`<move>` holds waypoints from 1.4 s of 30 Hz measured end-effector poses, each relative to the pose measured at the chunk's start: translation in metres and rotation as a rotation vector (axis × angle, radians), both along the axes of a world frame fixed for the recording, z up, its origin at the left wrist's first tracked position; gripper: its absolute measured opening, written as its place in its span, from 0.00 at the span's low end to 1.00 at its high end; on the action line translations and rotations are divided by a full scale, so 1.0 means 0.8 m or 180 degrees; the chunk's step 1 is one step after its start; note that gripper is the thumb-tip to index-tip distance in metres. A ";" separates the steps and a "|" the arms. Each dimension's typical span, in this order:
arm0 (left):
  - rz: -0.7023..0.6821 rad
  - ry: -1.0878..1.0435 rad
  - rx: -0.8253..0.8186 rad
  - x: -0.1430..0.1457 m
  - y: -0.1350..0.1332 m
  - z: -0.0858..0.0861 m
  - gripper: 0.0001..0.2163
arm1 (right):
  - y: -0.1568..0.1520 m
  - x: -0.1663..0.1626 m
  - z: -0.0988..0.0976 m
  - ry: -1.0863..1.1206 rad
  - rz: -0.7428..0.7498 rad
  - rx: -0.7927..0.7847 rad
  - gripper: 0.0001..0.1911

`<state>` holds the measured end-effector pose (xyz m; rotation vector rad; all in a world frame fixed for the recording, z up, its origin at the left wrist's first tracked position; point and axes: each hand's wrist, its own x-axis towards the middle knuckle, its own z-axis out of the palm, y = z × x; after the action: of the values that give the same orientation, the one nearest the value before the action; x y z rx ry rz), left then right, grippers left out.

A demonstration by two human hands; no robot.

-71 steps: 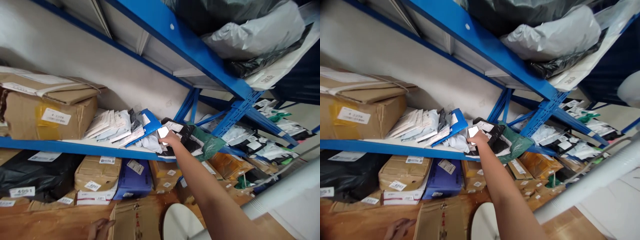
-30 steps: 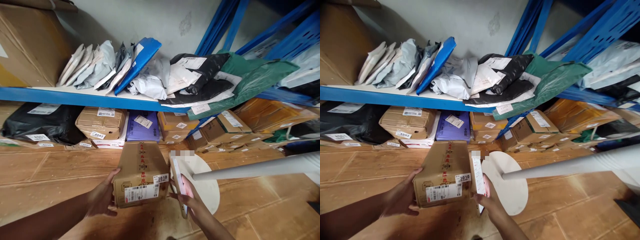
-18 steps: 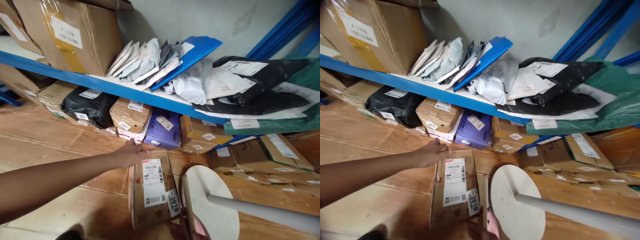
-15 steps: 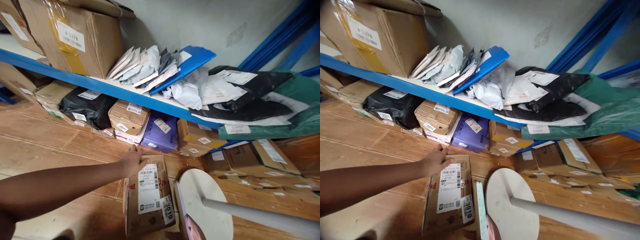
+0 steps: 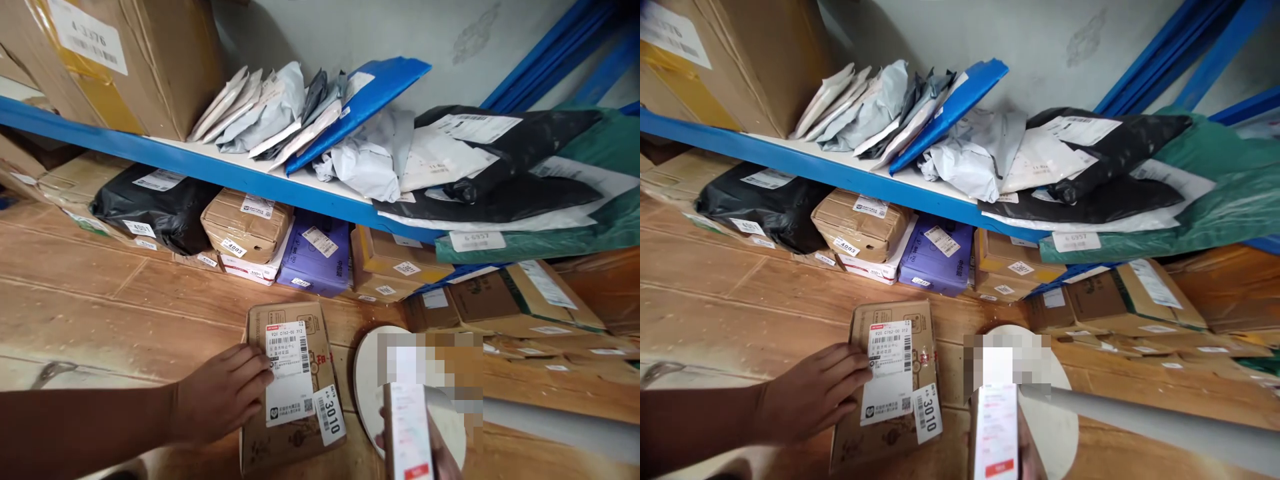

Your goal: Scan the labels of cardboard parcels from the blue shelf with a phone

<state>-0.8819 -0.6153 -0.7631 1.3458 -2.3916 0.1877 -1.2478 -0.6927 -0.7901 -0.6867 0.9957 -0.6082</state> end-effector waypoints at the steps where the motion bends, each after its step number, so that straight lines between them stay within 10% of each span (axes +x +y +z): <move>1: 0.0132 -0.0131 -0.0031 -0.005 0.005 0.000 0.14 | 0.006 0.013 0.001 -0.0156 -0.0097 0.0091 0.24; 11: 0.0289 -0.0383 -0.0193 -0.034 0.027 -0.008 0.14 | 0.041 0.106 0.031 -0.0255 -0.0242 0.0116 0.64; 42: 0.0127 -0.0721 -0.0098 -0.044 0.021 -0.006 0.17 | 0.035 0.120 0.045 0.0130 0.0484 -0.0351 0.44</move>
<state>-0.9172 -0.5987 -0.7675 1.4259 -2.5341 0.4065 -1.1521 -0.6644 -0.7543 -0.8672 0.9432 -0.5200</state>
